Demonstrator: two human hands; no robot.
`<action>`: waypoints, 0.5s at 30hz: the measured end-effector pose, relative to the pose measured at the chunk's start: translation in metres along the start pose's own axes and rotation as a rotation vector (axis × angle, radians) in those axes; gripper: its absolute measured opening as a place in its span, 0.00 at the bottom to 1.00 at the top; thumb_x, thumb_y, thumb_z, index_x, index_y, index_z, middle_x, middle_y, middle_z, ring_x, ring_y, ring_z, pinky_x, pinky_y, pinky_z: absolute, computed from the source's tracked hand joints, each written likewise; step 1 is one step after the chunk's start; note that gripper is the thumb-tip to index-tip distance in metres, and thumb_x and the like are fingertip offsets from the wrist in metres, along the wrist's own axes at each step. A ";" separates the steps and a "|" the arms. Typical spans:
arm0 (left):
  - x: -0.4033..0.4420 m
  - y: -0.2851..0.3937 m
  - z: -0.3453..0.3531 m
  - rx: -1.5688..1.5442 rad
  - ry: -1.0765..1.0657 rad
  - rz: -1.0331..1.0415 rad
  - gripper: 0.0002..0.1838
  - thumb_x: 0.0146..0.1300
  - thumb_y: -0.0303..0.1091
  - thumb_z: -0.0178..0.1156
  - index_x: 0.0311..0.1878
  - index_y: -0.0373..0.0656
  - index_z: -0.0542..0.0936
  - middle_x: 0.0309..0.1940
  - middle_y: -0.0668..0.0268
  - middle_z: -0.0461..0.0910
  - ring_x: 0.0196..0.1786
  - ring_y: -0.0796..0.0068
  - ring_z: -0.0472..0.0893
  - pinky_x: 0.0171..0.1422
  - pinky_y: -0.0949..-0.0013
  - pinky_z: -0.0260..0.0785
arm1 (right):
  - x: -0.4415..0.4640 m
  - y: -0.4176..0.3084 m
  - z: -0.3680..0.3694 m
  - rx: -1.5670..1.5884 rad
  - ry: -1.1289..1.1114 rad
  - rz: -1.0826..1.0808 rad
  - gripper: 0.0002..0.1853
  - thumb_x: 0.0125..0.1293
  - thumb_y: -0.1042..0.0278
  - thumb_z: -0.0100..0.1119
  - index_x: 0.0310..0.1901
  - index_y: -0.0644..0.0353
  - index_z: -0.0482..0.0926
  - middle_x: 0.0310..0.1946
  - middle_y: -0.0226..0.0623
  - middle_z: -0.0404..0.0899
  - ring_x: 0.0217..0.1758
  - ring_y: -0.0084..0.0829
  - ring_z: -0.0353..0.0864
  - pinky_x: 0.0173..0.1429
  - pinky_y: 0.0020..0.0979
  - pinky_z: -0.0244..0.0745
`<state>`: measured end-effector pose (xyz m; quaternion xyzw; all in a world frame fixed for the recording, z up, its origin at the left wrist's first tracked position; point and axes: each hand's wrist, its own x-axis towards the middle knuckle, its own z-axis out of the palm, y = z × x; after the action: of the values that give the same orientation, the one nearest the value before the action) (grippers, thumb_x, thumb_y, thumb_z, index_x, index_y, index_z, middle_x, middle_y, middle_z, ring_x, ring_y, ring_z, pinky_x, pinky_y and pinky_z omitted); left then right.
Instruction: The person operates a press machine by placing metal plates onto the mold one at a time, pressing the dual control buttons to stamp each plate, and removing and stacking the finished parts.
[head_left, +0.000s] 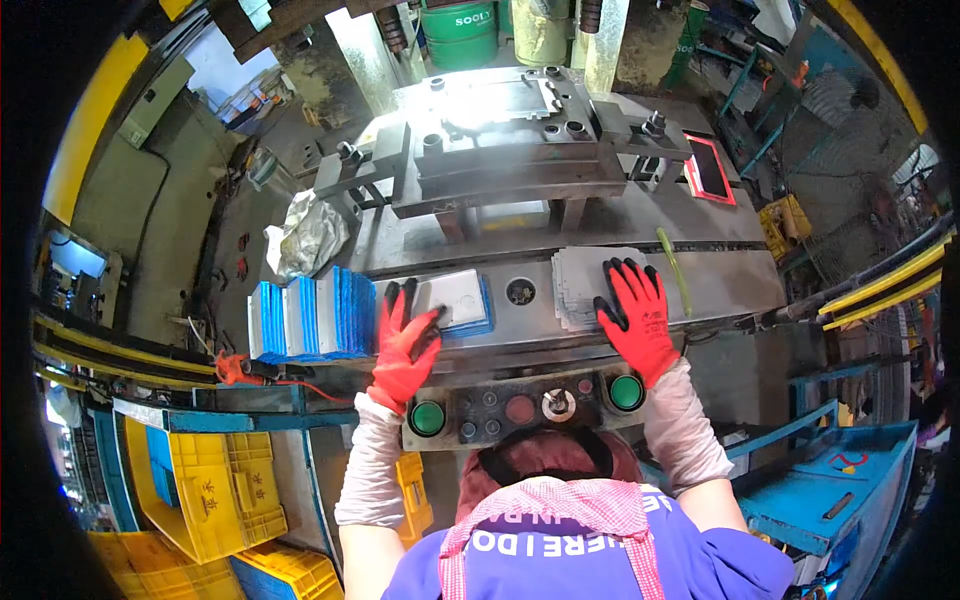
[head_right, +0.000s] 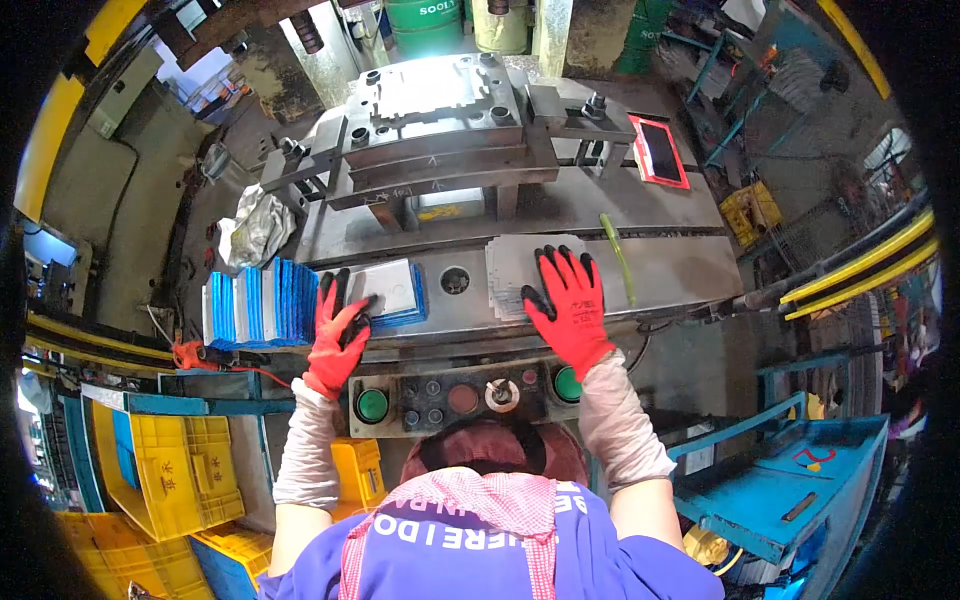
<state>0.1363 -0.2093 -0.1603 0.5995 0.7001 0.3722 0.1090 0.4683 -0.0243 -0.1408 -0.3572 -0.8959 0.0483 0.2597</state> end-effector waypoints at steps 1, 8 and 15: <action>0.000 0.017 -0.003 0.121 0.086 0.020 0.28 0.54 0.30 0.63 0.62 0.48 0.74 0.71 0.46 0.56 0.75 0.44 0.50 0.76 0.50 0.45 | 0.003 0.002 -0.007 -0.008 0.001 0.003 0.33 0.59 0.55 0.60 0.65 0.59 0.66 0.64 0.45 0.66 0.70 0.46 0.60 0.74 0.51 0.45; 0.005 -0.013 0.018 -0.142 0.314 -0.206 0.28 0.65 0.28 0.53 0.69 0.42 0.65 0.69 0.54 0.62 0.72 0.57 0.60 0.75 0.63 0.49 | 0.009 0.028 -0.014 0.049 0.003 0.125 0.32 0.60 0.55 0.60 0.65 0.56 0.67 0.64 0.46 0.66 0.71 0.47 0.59 0.75 0.48 0.46; 0.000 -0.040 0.035 -0.517 0.301 -0.194 0.27 0.68 0.26 0.51 0.70 0.40 0.62 0.71 0.57 0.61 0.74 0.66 0.58 0.76 0.67 0.47 | 0.043 0.053 -0.037 0.137 -0.289 -0.004 0.47 0.52 0.46 0.67 0.70 0.57 0.59 0.69 0.54 0.57 0.75 0.51 0.50 0.77 0.49 0.41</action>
<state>0.1271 -0.1954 -0.2104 0.4203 0.6445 0.6104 0.1880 0.4932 0.0402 -0.1043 -0.3264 -0.9192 0.1596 0.1518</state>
